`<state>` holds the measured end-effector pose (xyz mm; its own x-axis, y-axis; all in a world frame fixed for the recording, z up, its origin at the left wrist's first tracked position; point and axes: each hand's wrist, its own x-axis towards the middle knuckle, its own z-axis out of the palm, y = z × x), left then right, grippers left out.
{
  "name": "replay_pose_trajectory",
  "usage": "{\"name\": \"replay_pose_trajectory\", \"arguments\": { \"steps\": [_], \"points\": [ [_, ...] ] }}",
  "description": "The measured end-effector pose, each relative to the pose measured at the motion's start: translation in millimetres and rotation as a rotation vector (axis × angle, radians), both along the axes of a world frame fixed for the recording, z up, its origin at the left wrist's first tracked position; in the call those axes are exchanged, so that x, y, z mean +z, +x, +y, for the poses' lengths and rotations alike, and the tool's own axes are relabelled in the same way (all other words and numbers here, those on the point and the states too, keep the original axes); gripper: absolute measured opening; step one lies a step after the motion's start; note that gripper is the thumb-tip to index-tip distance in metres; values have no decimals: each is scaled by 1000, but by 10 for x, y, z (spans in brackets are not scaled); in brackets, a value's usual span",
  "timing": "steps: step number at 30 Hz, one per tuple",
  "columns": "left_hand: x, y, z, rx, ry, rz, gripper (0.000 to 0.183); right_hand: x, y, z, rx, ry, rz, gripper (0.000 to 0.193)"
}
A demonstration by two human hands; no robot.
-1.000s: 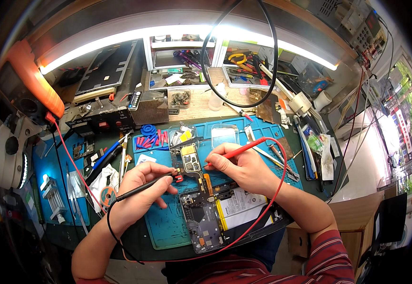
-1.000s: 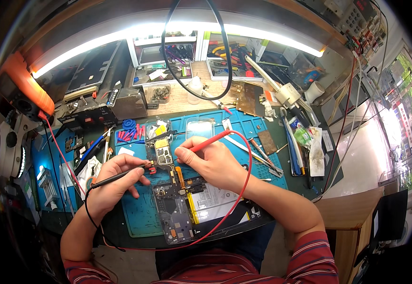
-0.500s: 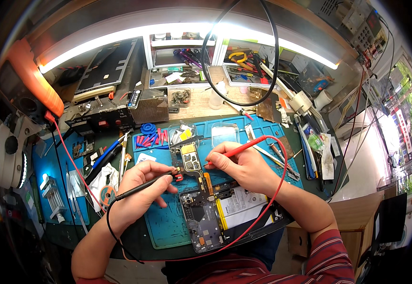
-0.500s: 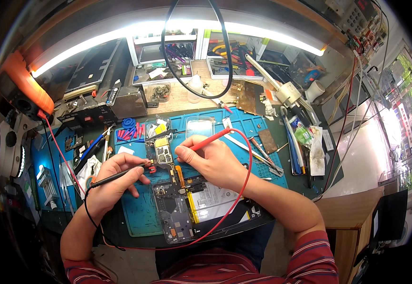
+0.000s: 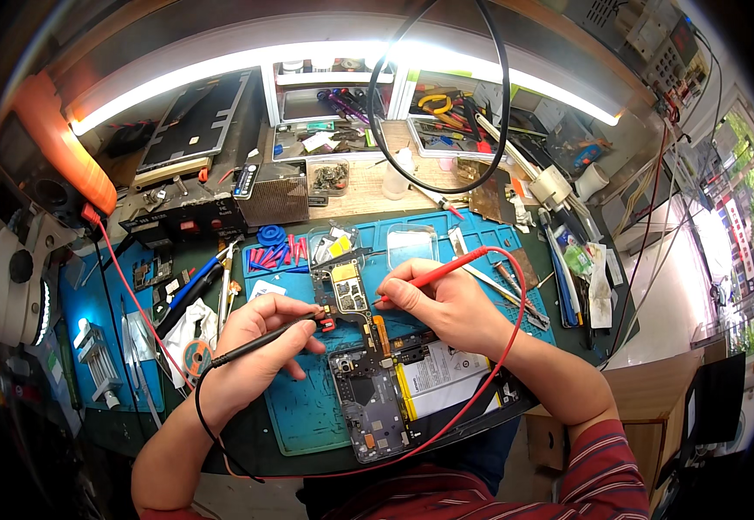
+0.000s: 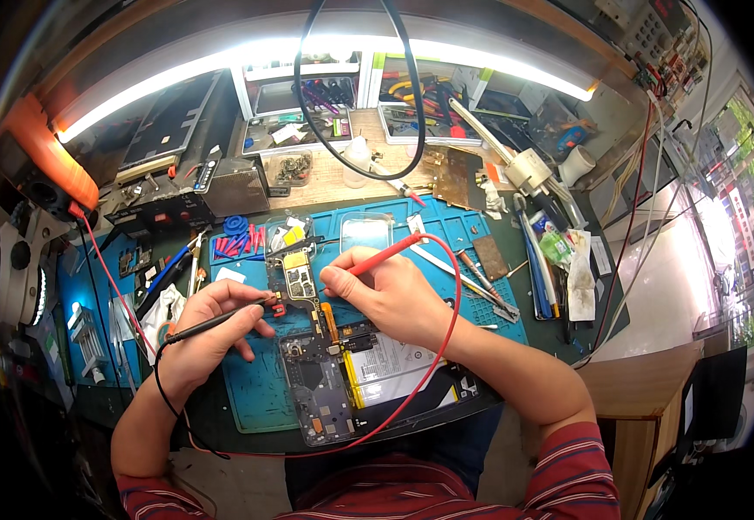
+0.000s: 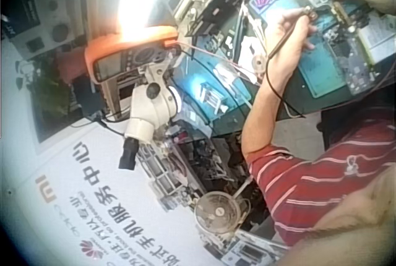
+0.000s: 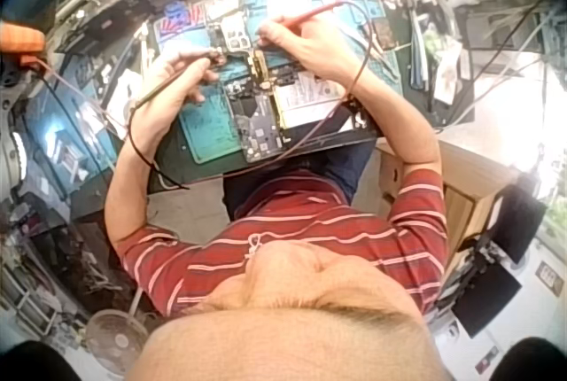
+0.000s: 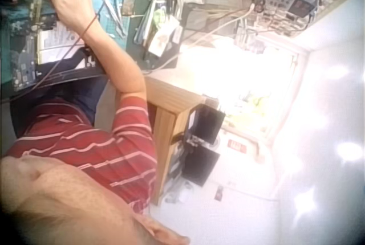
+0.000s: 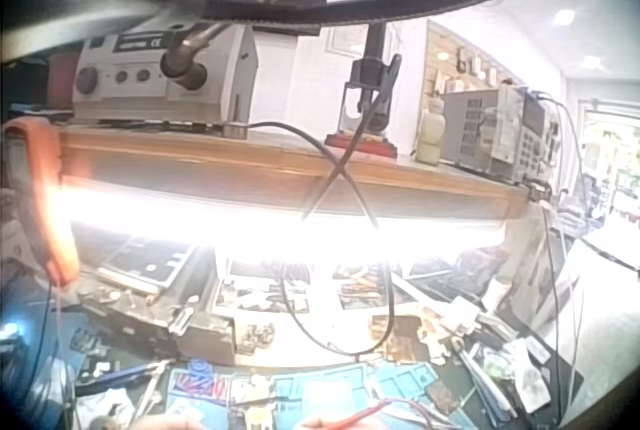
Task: The person uses multimeter probes to test points on a small circuit board, then picks up a smartphone chassis to align the board with internal connectors. The person continues probing the board while seated at a cluttered electronics workbench.
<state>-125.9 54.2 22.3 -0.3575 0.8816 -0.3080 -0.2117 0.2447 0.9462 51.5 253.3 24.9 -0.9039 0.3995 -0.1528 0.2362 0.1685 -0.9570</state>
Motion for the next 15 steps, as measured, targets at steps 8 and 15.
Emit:
{"name": "replay_pose_trajectory", "arguments": {
  "steps": [8, 15],
  "points": [
    [11, 2, -2, 2, -2, -8, 24, 9, 3, 1, 9, 8, 3, 32],
    [3, 1, -3, 2, -1, -5, 24, 2, 4, 4, 13, 7, 4, 33]
  ]
}}
